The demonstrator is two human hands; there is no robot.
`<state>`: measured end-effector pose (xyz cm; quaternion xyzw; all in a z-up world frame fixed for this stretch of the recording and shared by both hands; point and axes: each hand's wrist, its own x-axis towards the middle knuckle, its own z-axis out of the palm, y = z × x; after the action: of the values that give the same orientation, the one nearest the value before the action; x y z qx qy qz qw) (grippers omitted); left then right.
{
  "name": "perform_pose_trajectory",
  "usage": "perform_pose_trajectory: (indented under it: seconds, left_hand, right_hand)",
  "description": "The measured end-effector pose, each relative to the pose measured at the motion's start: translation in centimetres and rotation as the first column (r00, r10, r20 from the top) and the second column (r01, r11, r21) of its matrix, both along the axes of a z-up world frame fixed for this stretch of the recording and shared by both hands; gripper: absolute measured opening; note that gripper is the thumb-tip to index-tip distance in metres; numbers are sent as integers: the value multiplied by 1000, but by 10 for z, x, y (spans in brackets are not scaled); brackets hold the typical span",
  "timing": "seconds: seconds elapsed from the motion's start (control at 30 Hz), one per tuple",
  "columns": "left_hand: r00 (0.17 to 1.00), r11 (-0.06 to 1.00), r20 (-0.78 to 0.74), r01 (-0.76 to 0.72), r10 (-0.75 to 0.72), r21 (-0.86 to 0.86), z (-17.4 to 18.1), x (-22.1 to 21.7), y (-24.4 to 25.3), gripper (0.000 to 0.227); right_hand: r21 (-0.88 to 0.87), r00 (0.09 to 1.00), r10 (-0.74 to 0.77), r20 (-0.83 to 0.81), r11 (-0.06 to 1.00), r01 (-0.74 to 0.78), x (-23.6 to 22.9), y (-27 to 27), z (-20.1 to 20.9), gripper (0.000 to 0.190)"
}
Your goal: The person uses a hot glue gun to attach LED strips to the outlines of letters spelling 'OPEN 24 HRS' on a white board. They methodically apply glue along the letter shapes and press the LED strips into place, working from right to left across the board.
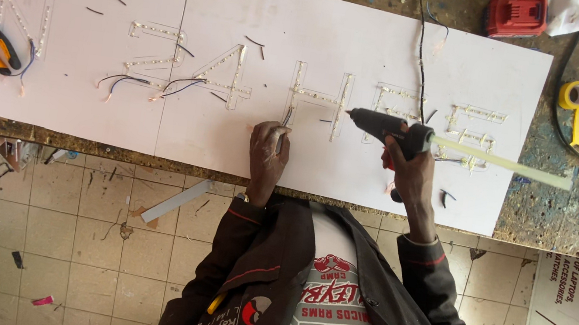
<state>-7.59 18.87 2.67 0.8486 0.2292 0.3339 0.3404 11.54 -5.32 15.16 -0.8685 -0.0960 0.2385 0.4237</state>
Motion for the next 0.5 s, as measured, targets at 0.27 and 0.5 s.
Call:
perform_pose_trajectory:
  seconds: [0.27,0.5]
  left_hand:
    - [1000,1000,-27,-9,9,12,5,2,0,18]
    - [999,999,-28,-14,15,36,6,2,-1,19]
  right_hand:
    - [-142,981,187,-53,971,-193,-1,-25,9,43]
    - [-160,968,231,-95,957,-244,0,-22,35,44]
